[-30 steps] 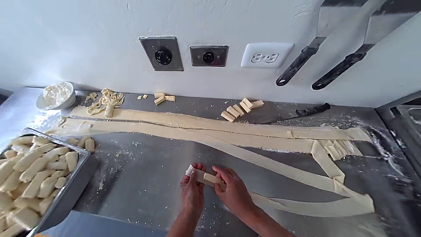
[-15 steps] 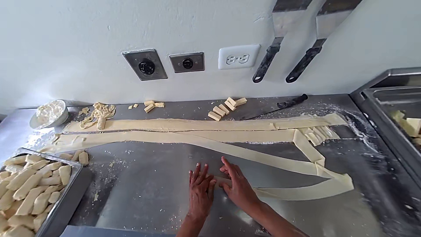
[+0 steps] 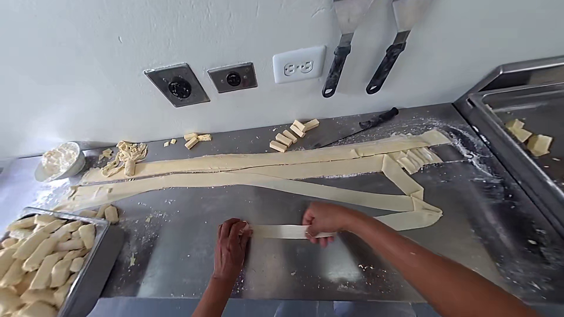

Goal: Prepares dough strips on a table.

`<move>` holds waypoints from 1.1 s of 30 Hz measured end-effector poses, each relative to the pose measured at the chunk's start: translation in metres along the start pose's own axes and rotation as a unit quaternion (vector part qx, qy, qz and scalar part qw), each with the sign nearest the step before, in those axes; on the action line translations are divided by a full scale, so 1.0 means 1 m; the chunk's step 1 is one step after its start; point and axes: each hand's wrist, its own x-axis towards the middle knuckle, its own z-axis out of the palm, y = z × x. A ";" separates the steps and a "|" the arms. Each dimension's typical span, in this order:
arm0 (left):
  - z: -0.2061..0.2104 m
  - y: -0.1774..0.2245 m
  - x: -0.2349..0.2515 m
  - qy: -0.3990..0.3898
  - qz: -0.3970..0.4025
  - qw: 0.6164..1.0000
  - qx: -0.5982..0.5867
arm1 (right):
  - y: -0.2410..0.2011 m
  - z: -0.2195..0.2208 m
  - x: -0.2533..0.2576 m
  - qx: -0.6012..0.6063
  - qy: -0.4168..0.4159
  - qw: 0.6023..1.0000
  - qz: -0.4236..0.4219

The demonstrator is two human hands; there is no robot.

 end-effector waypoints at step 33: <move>0.024 0.046 -0.012 -0.042 0.056 0.996 -0.061 | 0.049 0.118 -0.079 -0.139 0.050 0.981 -0.128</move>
